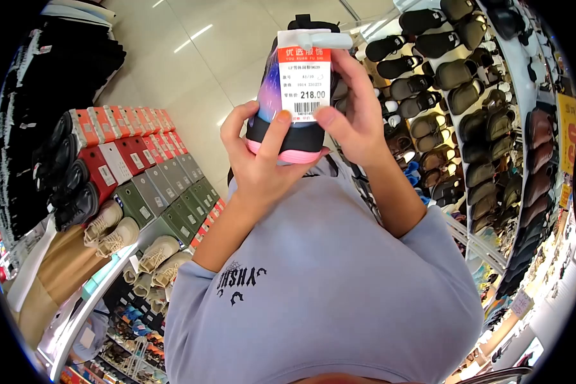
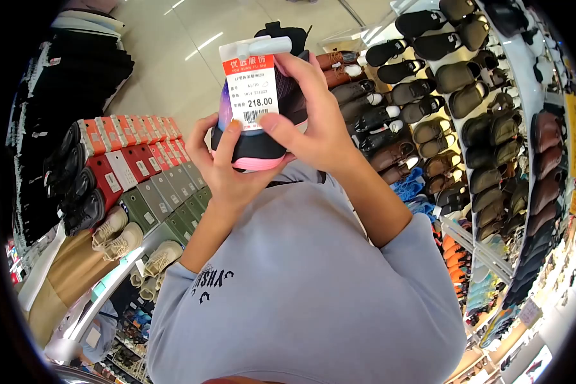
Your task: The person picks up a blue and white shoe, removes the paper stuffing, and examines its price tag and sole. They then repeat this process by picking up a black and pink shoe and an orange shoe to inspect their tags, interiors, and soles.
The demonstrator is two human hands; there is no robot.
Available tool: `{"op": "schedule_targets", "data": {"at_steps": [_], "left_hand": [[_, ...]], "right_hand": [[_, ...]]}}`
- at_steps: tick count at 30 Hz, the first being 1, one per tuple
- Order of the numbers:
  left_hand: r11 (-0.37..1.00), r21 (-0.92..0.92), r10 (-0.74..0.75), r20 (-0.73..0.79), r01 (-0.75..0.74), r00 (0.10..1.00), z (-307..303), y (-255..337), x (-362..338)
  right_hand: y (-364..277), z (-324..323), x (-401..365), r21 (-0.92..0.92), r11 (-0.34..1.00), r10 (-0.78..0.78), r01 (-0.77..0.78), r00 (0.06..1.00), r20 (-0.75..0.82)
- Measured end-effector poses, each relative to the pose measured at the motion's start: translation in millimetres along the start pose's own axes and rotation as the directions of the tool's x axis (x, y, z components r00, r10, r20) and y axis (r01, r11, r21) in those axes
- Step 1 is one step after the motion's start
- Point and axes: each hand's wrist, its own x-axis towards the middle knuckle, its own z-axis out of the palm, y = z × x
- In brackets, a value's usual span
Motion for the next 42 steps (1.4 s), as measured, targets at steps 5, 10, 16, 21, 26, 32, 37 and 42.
{"op": "schedule_targets", "data": {"at_steps": [5,10,16,21,26,32,37,42], "left_hand": [[1.000,0.000,-0.014,0.024,0.014,1.000,18,-28,27],[0.994,-0.089,-0.051,0.039,0.055,0.998,31,-65,58],[0.976,-0.214,0.062,0.056,-0.048,0.997,33,-134,104],[0.976,-0.215,0.062,0.126,-0.034,0.990,14,-190,154],[0.972,-0.232,0.071,0.106,-0.045,0.992,4,-247,188],[0.949,-0.302,0.119,0.077,-0.090,0.990,-2,-296,213],[0.966,-0.257,0.079,0.282,-0.004,0.956,5,-310,239],[0.955,-0.295,0.090,0.362,0.023,0.928,33,-328,263]], "right_hand": [[18,-2,38,0.032,0.996,0.080,-0.079,0.997,-0.014],[35,-2,75,-0.011,0.994,0.107,-0.108,0.992,-0.073],[49,23,126,0.146,0.971,0.216,-0.190,0.957,-0.192],[54,57,188,-0.018,0.995,0.090,-0.093,0.988,-0.126],[66,91,241,-0.217,0.976,-0.030,0.023,0.999,-0.030],[86,121,266,-0.159,0.979,0.119,-0.131,0.990,-0.079],[99,124,287,-0.175,0.958,0.200,-0.228,0.966,-0.166],[123,114,307,-0.198,0.938,0.235,-0.286,0.940,-0.245]]}}
